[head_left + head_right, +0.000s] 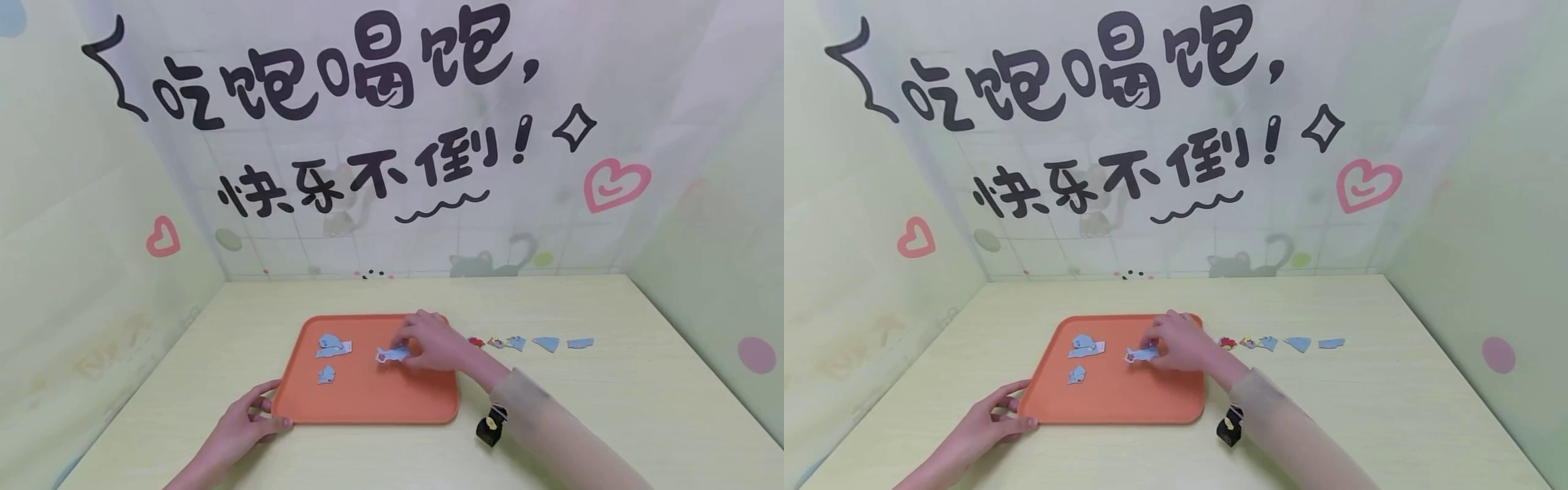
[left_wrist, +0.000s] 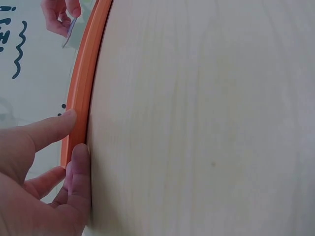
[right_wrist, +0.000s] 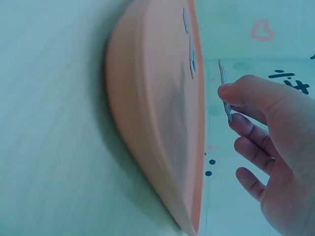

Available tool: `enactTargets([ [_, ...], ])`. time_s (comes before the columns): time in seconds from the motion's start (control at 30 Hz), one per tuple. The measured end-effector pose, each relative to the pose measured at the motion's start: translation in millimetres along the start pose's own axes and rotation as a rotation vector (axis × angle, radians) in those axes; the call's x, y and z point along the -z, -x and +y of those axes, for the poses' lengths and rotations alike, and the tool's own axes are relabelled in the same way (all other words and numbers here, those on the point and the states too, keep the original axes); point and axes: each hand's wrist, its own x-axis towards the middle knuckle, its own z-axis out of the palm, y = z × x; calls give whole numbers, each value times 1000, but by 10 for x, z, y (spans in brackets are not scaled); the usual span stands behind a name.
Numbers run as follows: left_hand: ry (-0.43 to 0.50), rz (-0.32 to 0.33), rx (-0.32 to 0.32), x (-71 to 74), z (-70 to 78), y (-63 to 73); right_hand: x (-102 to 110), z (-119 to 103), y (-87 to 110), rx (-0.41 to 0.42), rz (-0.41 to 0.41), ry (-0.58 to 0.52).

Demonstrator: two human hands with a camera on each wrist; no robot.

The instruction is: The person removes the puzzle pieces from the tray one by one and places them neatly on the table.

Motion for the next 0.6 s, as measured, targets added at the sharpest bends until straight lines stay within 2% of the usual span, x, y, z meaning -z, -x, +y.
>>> enactTargets([
  [0.23,-3,2,2,-2,0,-1,42,37,264,4,81,-8],
  [0.5,0,-1,-6,0,0,3,129,92,547,-63,118,-3],
  [0.6,-4,0,-11,2,2,10,149,133,641,-55,150,13],
])
